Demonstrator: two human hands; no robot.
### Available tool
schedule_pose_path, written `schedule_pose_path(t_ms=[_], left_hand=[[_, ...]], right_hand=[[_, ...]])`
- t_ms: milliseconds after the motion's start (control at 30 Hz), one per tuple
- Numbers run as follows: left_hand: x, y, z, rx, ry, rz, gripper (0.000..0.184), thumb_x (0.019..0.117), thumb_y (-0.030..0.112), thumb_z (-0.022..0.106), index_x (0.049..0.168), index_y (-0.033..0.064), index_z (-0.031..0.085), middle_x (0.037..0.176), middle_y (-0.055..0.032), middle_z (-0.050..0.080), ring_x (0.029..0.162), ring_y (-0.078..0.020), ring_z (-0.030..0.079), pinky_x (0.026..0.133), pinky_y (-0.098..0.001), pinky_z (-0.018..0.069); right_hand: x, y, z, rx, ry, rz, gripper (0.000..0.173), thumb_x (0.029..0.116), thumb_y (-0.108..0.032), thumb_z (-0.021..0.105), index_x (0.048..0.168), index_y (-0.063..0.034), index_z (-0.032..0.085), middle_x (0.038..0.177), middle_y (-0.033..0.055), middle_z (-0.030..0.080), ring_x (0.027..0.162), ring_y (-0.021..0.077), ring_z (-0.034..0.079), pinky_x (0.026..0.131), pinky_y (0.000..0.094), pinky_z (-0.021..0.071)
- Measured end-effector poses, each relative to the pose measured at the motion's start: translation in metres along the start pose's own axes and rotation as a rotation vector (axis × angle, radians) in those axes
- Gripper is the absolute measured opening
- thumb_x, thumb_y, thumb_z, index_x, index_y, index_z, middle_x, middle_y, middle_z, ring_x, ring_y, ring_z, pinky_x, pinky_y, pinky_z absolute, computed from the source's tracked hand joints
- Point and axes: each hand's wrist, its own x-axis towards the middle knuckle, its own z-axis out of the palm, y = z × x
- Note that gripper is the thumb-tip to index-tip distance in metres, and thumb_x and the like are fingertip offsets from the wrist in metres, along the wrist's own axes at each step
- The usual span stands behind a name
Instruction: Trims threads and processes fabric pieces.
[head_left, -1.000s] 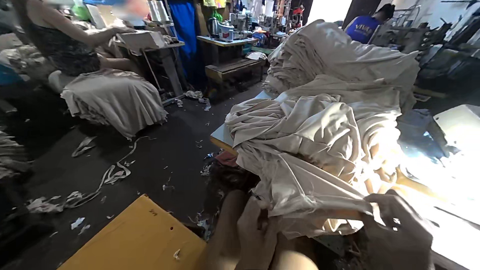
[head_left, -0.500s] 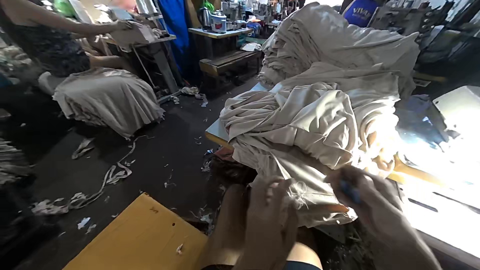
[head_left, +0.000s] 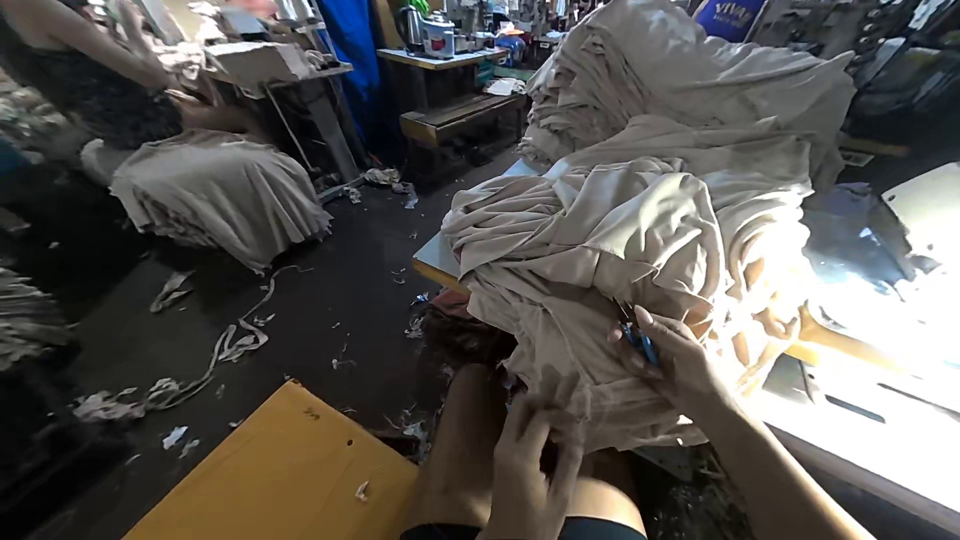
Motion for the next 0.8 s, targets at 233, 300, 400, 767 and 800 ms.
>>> schedule_pose_path(t_ms=[233, 300, 400, 767, 800], left_hand=[[0.039, 0.001, 0.051, 0.26, -0.012, -0.184, 0.026, 0.0785, 0.039, 0.082, 0.077, 0.0138, 0.076, 0.097, -0.0046, 0.065, 0.082, -0.0098, 0.066, 0.069, -0.0286, 0.0585], [0.036, 0.002, 0.05, 0.253, -0.046, -0.163, 0.016, 0.0857, 0.029, 0.075, 0.084, 0.013, 0.077, 0.102, -0.0069, 0.064, 0.087, -0.0111, 0.066, 0.073, -0.029, 0.0589], [0.033, -0.005, 0.035, -0.014, -0.147, -0.16, 0.013, 0.0914, 0.014, 0.067, 0.093, 0.0074, 0.078, 0.11, -0.0085, 0.062, 0.097, -0.0084, 0.064, 0.082, -0.0227, 0.0581], [0.046, -0.007, -0.008, -0.407, -0.388, -0.33, 0.017, 0.0985, 0.015, 0.061, 0.093, 0.0026, 0.071, 0.104, -0.0038, 0.063, 0.098, -0.0042, 0.062, 0.086, -0.0185, 0.0537], [0.046, -0.007, -0.008, -0.401, -0.389, -0.326, 0.017, 0.0981, 0.016, 0.061, 0.092, 0.0032, 0.072, 0.102, -0.0029, 0.064, 0.098, -0.0048, 0.061, 0.086, -0.0188, 0.0523]], right_hand=[[-0.012, -0.004, -0.018, -0.262, -0.052, -0.103, 0.039, 0.1011, -0.048, 0.057, 0.081, -0.0161, 0.069, 0.059, -0.0037, 0.053, 0.047, 0.0, 0.043, 0.044, 0.0146, 0.0353], [-0.016, -0.002, -0.03, -0.349, -0.079, -0.144, 0.037, 0.1011, -0.046, 0.059, 0.084, -0.0156, 0.069, 0.06, -0.0044, 0.053, 0.047, 0.0009, 0.044, 0.045, 0.0155, 0.0369], [-0.023, 0.0, -0.043, -0.454, -0.123, -0.166, 0.032, 0.1001, -0.044, 0.062, 0.089, -0.0158, 0.071, 0.067, -0.0057, 0.059, 0.053, 0.0007, 0.049, 0.049, 0.0155, 0.0409], [-0.038, 0.009, -0.029, -1.106, -0.199, -0.409, 0.035, 0.091, -0.044, 0.068, 0.091, -0.009, 0.073, 0.078, 0.0012, 0.067, 0.068, 0.0045, 0.064, 0.061, 0.0233, 0.0554], [-0.039, 0.011, -0.027, -1.136, -0.174, -0.414, 0.035, 0.0911, -0.043, 0.067, 0.09, -0.009, 0.072, 0.077, 0.0017, 0.066, 0.067, 0.0063, 0.063, 0.06, 0.0255, 0.055]])
